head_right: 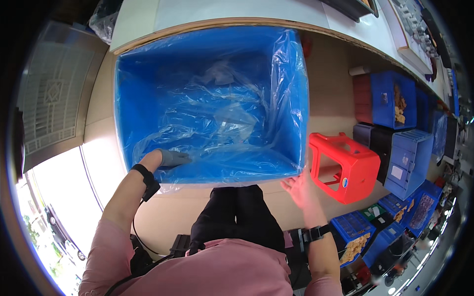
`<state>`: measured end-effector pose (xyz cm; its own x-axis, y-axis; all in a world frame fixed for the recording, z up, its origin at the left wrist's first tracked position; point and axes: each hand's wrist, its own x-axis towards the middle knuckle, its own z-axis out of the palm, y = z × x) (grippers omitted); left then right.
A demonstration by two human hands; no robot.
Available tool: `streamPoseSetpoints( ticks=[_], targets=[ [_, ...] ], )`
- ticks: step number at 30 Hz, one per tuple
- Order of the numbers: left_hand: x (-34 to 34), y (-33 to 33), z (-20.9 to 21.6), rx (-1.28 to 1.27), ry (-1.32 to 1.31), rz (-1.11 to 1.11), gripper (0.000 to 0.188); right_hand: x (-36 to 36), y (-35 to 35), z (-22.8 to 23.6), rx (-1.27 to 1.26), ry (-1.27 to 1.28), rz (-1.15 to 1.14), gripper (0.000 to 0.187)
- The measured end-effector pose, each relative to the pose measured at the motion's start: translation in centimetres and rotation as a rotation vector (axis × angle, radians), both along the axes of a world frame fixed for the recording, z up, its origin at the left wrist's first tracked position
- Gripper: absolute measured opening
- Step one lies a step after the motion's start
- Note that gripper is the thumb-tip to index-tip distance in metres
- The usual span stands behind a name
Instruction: Organizing and packing orange plastic toy structural components from a tray into a blue-lined bin.
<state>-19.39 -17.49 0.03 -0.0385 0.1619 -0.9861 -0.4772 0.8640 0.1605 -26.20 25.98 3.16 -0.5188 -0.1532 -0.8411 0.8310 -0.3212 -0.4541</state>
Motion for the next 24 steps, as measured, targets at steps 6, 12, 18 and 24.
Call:
streamPoseSetpoints(
  ticks=[6, 12, 18, 24],
  targets=[
    [0.7, -1.2, -0.3, 0.008, -0.049, 0.073, 0.095, -1.0, -0.3, 0.0, -0.083, -0.045, -0.067, 0.027],
    [-3.3, -2.4, 2.2, -0.006, 0.051, 0.015, 0.095, -2.4, 3.4, -2.1, -0.085, -0.043, 0.139, 0.023],
    [-6.9, -4.2, 2.9, -0.115, 0.317, 0.414, 0.086, -12.9, -0.1, -1.0, 0.271, 0.249, 0.359, 0.038],
    [-9.1, 1.5, 5.1, -0.028, 0.742, 0.428, 0.069, -25.7, -12.1, -1.9, 0.198, 0.368, 0.556, 0.077]
  ],
)
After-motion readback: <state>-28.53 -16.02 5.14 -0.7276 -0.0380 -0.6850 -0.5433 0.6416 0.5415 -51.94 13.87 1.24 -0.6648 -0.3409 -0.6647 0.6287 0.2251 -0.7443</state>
